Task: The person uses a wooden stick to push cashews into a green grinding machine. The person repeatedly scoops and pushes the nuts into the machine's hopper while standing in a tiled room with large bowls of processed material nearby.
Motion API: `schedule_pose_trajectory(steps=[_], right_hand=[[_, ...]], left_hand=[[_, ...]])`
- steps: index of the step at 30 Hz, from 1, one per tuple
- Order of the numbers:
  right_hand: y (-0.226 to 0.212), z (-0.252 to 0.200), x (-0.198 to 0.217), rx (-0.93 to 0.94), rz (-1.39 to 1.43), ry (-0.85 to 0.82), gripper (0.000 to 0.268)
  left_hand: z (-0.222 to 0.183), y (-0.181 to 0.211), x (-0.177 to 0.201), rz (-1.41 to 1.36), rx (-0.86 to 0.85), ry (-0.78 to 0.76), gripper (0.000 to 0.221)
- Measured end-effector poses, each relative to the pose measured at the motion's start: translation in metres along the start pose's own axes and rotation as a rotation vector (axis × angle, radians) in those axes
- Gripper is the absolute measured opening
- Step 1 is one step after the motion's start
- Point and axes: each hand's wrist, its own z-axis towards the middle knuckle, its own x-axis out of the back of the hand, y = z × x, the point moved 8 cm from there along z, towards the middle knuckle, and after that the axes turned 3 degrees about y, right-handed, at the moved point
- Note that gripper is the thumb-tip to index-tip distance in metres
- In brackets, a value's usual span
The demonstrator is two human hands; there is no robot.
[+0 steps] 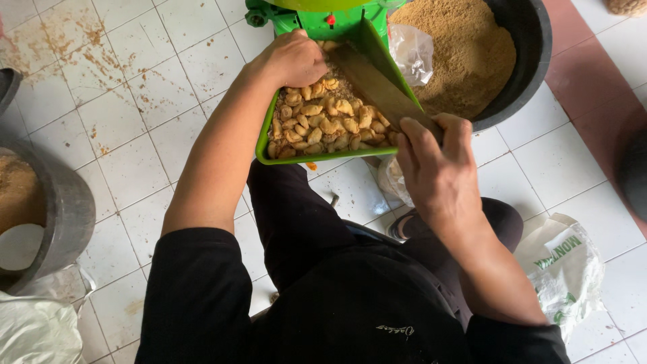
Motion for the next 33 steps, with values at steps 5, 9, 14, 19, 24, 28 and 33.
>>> schedule_pose_trajectory(steps=[5, 9, 14, 19, 24, 28, 33], right_hand=[[0.01, -0.005, 0.005, -0.081, -0.009, 0.01, 0.027], [0.007, -0.004, -0.005, 0.006, -0.001, 0.019, 0.027], [0.014, 0.008, 0.009, -0.077, -0.01, 0.047, 0.019], [0.008, 0.018, 0.004, -0.051, 0.025, 0.058, 0.02], [0.011, 0.02, 0.004, -0.057, 0.017, 0.033, 0.018], [0.005, 0.021, 0.005, -0.039, 0.009, 0.038, 0.02], [0.01, 0.014, -0.012, -0.029, 0.054, 0.035, 0.024]], left_hand=[[0.002, -0.01, -0.009, 0.067, 0.062, -0.13, 0.035], [0.003, -0.002, -0.003, 0.0, -0.03, 0.031, 0.023], [0.004, -0.013, -0.008, 0.067, 0.064, -0.114, 0.034], [0.0, -0.002, -0.002, 0.036, -0.045, 0.022, 0.028], [-0.003, -0.009, -0.004, 0.033, 0.075, -0.073, 0.033], [-0.005, 0.005, 0.006, 0.014, 0.011, 0.018, 0.033], [-0.009, 0.007, 0.01, 0.021, 0.078, -0.072, 0.035]])
